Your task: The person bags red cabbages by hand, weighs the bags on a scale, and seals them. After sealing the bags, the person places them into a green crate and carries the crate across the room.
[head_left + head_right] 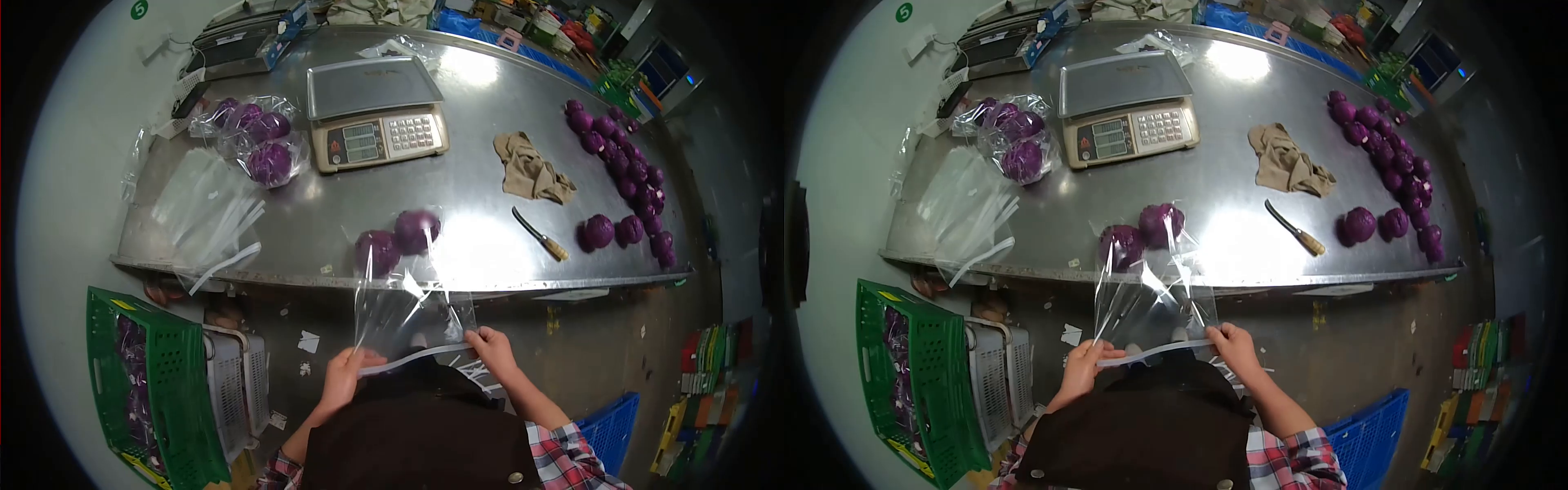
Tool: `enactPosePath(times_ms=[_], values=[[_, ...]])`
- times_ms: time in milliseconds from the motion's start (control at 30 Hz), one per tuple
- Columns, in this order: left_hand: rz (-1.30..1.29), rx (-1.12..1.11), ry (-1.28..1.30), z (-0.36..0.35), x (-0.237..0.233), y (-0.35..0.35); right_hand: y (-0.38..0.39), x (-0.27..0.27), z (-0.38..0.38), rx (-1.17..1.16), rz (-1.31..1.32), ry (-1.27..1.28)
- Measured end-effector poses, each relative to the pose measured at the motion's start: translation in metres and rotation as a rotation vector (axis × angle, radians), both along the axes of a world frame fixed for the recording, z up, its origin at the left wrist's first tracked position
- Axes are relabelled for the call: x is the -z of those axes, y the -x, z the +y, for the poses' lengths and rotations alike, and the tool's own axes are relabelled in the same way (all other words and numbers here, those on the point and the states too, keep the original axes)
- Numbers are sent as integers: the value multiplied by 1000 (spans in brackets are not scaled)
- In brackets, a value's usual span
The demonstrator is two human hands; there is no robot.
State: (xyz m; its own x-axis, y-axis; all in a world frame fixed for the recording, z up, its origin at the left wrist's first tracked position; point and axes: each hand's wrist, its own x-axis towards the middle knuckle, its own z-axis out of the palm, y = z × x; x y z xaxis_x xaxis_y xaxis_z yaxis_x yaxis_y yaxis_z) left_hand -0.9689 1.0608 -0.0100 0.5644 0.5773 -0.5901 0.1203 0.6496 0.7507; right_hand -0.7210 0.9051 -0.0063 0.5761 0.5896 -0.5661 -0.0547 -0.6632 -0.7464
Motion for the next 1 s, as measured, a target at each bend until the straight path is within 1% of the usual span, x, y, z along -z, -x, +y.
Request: enactPosePath(times_ms=[67,133,167,200,267,300,333,400,467,533,567,633,667,767,867,900,933,967,1000], values=[[46,16,-17,2,6,5,-2,7,-17,-35,-119,11],[43,3,3,-3,14,8,-8,-4,-34,-146,-368,56],[18,-17,28,-9,17,7,-12,1,-40,-55,-221,89],[-3,-40,54,-15,17,6,-8,-1,-38,-22,-426,-28],[-50,-116,97,-20,8,1,1,-23,-22,39,-825,-269],[-79,-150,114,-22,7,3,7,-40,-14,-54,-946,-281],[-107,-179,131,-23,6,4,18,-53,-2,-205,-1009,-370],[-83,-193,125,-25,3,4,45,-68,25,-501,-1131,-551],[-66,-230,116,-28,1,3,73,-57,46,-703,-1048,-710],[37,-141,36,-27,15,12,95,-52,68,-841,-886,-717],[88,-95,-4,-27,21,15,101,-46,76,-902,-869,-656],[69,-149,20,-26,20,12,106,-30,87,-1021,-834,-531],[59,-176,32,-25,19,11,106,-25,87,-1043,-812,-544],[12,-90,-11,-20,32,16,102,-26,87,-1098,-742,-595],[-50,-115,187,-15,6,6,60,-47,56,-1126,-752,-550],[-62,-59,166,-12,12,12,34,-65,40,-1268,-790,-136],[-74,-21,139,-10,15,17,-8,-53,3,-1153,-855,49],[-87,15,112,-9,17,20,-39,-69,-37,-974,-1346,114],[-101,51,86,-7,18,23,-77,-79,-84,-658,-1381,260]])
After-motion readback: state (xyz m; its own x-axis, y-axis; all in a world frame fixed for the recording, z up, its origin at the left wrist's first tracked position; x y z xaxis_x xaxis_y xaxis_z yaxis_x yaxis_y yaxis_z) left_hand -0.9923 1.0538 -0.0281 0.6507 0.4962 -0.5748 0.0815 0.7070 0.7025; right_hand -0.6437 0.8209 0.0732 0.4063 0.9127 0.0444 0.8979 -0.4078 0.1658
